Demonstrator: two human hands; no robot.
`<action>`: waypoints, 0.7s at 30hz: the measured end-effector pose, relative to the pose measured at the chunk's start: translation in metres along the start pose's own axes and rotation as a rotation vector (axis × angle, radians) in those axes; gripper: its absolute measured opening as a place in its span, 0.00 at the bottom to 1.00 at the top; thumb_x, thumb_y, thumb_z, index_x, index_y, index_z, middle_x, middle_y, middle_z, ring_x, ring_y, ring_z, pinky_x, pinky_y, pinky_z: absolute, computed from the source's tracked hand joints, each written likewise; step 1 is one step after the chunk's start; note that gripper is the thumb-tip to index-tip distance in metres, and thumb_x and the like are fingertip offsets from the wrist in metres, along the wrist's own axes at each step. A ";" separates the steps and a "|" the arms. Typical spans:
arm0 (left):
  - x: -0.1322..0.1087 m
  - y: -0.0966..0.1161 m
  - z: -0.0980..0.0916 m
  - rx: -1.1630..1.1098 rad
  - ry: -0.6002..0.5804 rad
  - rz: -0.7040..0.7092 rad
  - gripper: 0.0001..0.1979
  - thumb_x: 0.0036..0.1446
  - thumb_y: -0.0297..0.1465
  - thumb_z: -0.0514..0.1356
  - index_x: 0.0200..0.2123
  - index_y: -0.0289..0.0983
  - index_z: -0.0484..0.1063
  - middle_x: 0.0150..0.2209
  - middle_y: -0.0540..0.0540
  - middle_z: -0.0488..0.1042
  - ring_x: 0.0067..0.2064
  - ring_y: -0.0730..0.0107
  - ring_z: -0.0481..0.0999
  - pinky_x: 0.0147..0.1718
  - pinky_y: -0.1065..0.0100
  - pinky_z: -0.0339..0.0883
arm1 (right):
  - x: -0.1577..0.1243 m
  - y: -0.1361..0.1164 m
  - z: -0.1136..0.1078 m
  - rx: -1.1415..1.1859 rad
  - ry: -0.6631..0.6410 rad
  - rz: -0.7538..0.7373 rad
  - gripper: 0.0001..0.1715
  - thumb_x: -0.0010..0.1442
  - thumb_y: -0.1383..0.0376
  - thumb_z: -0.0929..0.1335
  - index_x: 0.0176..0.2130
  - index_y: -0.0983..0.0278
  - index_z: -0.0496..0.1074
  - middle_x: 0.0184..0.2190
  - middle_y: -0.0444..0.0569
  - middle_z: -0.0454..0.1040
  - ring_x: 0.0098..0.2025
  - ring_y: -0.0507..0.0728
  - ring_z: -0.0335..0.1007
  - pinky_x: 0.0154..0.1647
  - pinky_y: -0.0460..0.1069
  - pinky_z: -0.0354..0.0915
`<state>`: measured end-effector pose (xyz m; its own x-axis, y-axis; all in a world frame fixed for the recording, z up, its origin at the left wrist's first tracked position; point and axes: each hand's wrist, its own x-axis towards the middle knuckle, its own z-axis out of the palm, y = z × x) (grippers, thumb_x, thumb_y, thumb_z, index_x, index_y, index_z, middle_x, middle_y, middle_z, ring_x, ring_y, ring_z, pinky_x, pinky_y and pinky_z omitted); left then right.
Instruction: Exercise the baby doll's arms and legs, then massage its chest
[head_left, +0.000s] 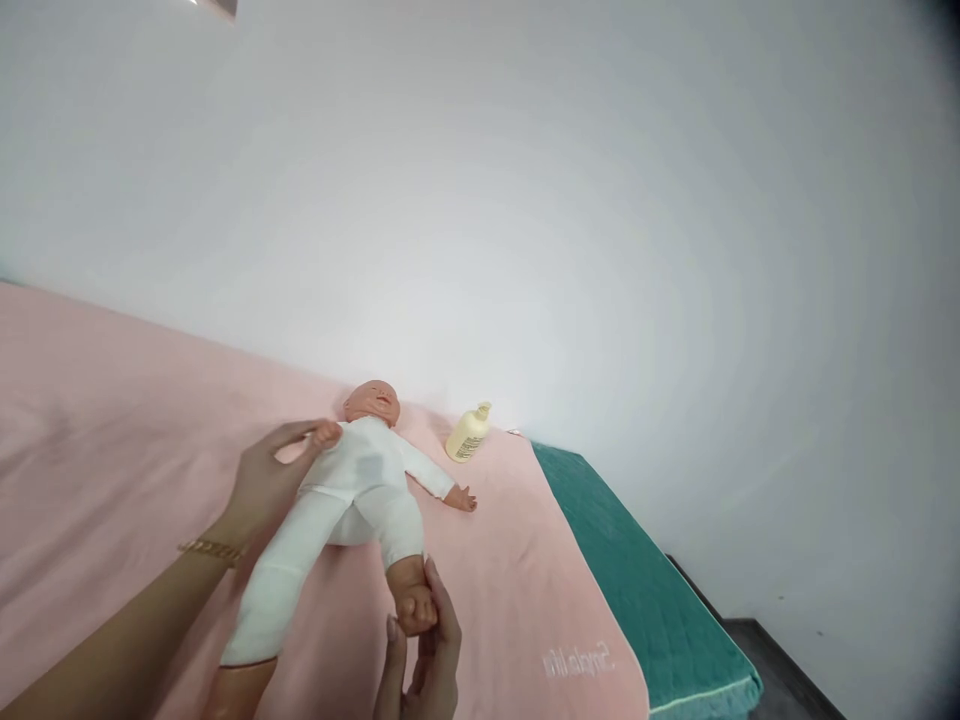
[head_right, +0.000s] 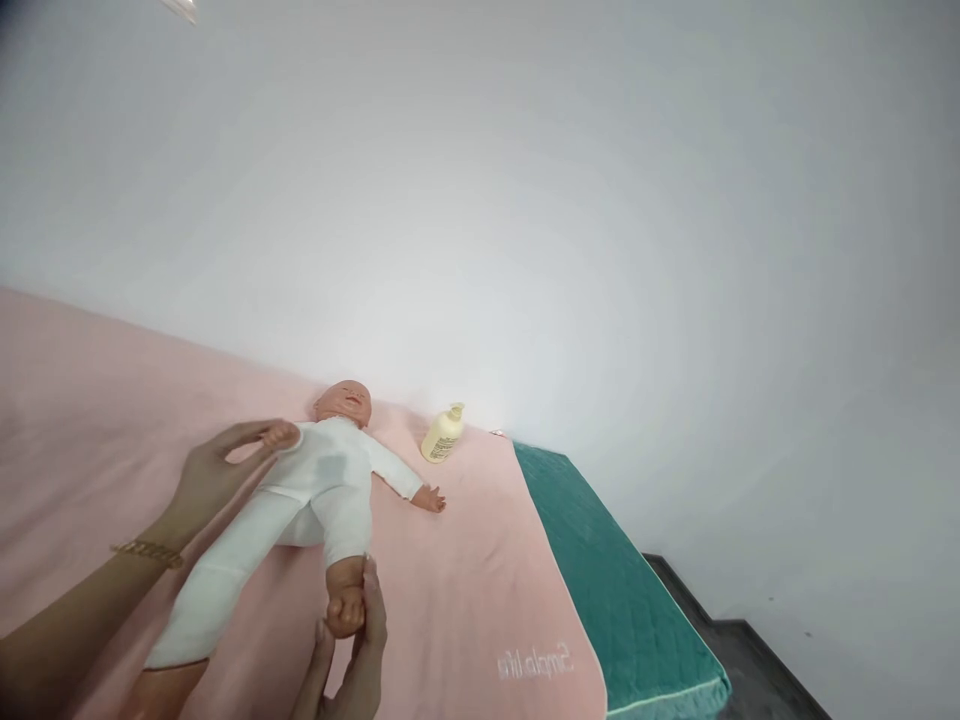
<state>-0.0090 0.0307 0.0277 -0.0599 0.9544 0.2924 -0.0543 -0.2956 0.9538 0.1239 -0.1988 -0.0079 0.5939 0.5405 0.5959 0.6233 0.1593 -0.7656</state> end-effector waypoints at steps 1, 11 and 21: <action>-0.004 -0.004 0.003 0.059 -0.102 0.080 0.15 0.56 0.42 0.68 0.43 0.40 0.81 0.48 0.47 0.79 0.53 0.56 0.76 0.59 0.56 0.68 | 0.004 0.003 0.007 0.001 0.012 -0.002 0.24 0.69 0.53 0.67 0.58 0.63 0.71 0.55 0.57 0.74 0.53 0.61 0.75 0.53 0.58 0.73; 0.005 -0.040 0.005 0.395 -0.330 0.699 0.19 0.67 0.45 0.55 0.44 0.40 0.81 0.46 0.45 0.81 0.49 0.58 0.79 0.51 0.57 0.73 | 0.028 0.018 0.057 -0.017 0.081 -0.153 0.22 0.69 0.62 0.65 0.61 0.62 0.68 0.58 0.56 0.75 0.58 0.57 0.74 0.53 0.49 0.73; -0.011 -0.023 0.001 0.170 -0.213 0.246 0.18 0.57 0.48 0.65 0.43 0.42 0.82 0.49 0.46 0.79 0.54 0.54 0.75 0.59 0.55 0.68 | 0.008 0.026 0.037 -0.064 0.133 -0.085 0.24 0.69 0.57 0.65 0.61 0.60 0.68 0.55 0.57 0.76 0.55 0.63 0.76 0.47 0.55 0.77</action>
<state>-0.0060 0.0273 0.0028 0.1595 0.8483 0.5050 0.1033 -0.5230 0.8460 0.1260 -0.1594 -0.0322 0.5971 0.4121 0.6883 0.7030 0.1445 -0.6964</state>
